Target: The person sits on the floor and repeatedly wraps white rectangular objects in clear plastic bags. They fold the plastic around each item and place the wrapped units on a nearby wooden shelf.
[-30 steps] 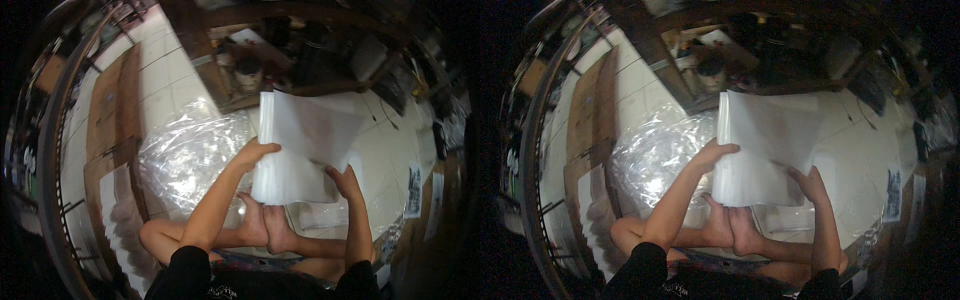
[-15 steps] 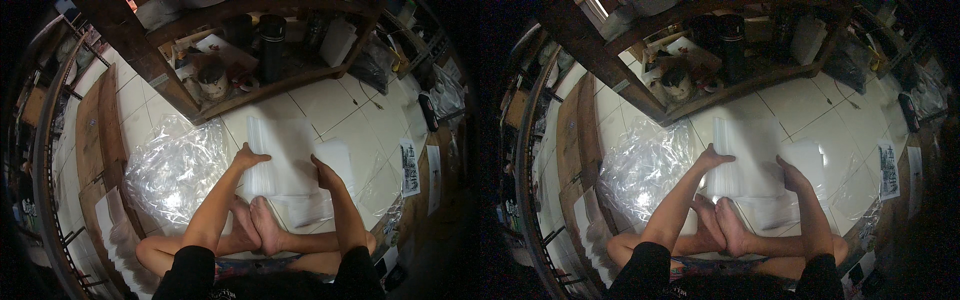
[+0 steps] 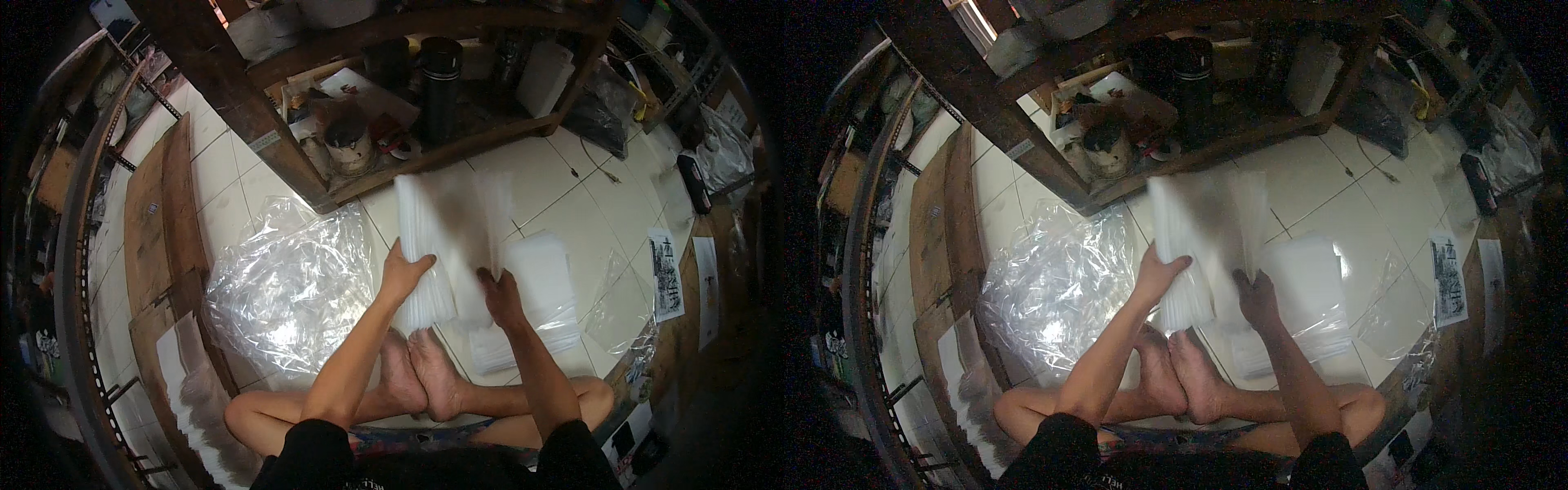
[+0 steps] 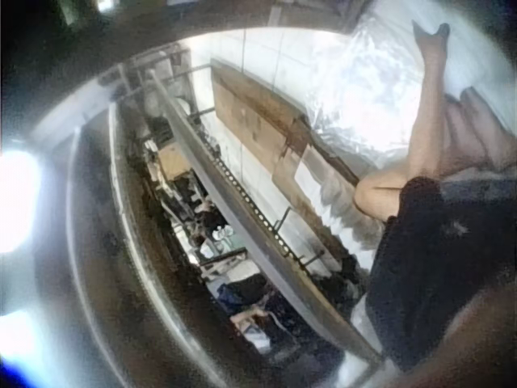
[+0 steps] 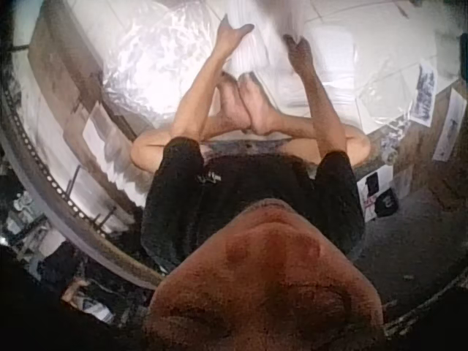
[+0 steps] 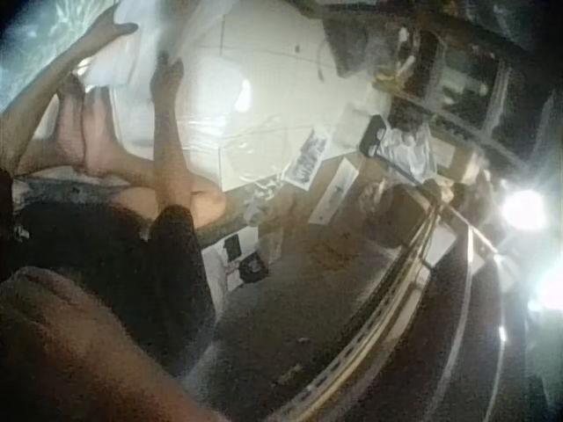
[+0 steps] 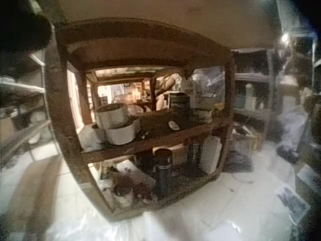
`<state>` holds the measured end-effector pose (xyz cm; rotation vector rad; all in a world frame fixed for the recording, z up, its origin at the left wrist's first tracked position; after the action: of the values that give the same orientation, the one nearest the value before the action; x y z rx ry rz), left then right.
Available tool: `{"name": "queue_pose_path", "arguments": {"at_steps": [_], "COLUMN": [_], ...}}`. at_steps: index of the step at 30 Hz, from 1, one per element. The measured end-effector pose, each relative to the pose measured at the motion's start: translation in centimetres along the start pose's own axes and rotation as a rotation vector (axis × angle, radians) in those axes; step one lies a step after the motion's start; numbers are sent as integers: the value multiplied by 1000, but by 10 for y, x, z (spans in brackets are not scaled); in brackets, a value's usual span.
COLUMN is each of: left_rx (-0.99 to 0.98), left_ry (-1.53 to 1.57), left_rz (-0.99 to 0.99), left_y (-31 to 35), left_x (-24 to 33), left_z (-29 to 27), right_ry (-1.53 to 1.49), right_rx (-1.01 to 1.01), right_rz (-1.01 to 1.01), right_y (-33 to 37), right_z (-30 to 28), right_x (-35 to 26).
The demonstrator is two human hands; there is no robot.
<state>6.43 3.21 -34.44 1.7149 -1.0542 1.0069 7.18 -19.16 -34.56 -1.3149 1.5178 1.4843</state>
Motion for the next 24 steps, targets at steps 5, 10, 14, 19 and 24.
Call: {"name": "queue_pose_path", "arguments": {"at_steps": [5, 10, 14, 19, 24], "left_rx": [82, 66, 117, 262, 371], "left_ry": [141, -16, -1, 42, 51], "left_rz": [221, 315, 371, 353, 317], "left_y": [41, 44, 41, 40, 63], "left_x": [7, -9, -1, 6, 24], "left_z": [-19, -14, -10, -2, -11], "right_ry": [-232, -254, -190, -90, -65], "right_rx": [55, 26, 7, 170, 172], "right_rz": [-227, -377, -244, -436, -399], "right_y": [38, 40, 30, 9, 27], "right_z": [2, 17, 19, 15, 19], "right_x": [-28, -11, -2, 22, 5]}}
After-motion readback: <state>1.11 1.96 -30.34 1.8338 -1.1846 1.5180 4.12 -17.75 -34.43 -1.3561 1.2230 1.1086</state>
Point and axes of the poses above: each hand's wrist, its own y-axis away from the middle knuckle, its own z-axis out of the palm, x = y × z, the point moved 6 cm from there along -y, towards the middle knuckle, and after that the axes turned 12 degrees about -y, right-handed, at the moved point
